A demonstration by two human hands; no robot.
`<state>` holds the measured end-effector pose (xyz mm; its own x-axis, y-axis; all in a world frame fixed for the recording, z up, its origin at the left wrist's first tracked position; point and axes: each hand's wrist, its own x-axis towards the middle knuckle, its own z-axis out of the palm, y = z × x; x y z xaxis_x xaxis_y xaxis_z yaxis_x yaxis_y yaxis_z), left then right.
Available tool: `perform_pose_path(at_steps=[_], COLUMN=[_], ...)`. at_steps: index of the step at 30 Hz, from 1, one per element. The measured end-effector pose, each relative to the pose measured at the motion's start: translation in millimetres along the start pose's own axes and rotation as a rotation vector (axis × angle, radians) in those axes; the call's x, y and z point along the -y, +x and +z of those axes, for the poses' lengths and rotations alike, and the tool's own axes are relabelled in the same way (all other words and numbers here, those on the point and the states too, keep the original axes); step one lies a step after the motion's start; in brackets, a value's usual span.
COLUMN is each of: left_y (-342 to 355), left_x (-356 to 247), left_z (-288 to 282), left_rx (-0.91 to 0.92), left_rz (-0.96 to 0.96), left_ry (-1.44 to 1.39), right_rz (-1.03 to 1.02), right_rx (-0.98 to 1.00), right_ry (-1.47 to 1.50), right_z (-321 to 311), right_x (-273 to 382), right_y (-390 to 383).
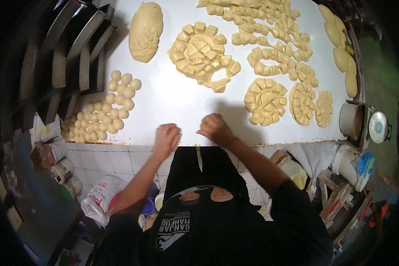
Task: The person shapes and rounds individual portions of dough by hand on a floured work surface, moving prepared rounds into a structured arrangement while other portions of dough are visible nearby.
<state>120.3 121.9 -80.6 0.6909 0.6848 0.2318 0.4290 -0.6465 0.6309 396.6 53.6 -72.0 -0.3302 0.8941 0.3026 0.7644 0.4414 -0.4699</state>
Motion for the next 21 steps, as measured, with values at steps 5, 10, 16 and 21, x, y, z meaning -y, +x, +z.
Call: perform_pose_path(at_steps=[5,10,16,21], left_y=[61.6,-19.3,221.3,263.6], left_x=[-18.8,-8.8,80.9,142.1], left_z=[19.4,-14.9,-106.9,-128.0], left_rx=[-0.286,-0.008,-0.404,-0.186], left_rz=[-0.385,-0.176,-0.338,-0.209], left_ry=[0.298,0.051,0.101,0.236], right_rz=[0.254,0.056,0.456,0.668], right_rx=[-0.265,-0.103,-0.222,0.073], right_ry=[-0.093,-0.017,-0.116,0.007], right_z=[7.9,0.5,16.3,18.6], right_x=[-20.9,-9.6,19.6,26.0], right_y=[81.6,10.3,46.6,8.8])
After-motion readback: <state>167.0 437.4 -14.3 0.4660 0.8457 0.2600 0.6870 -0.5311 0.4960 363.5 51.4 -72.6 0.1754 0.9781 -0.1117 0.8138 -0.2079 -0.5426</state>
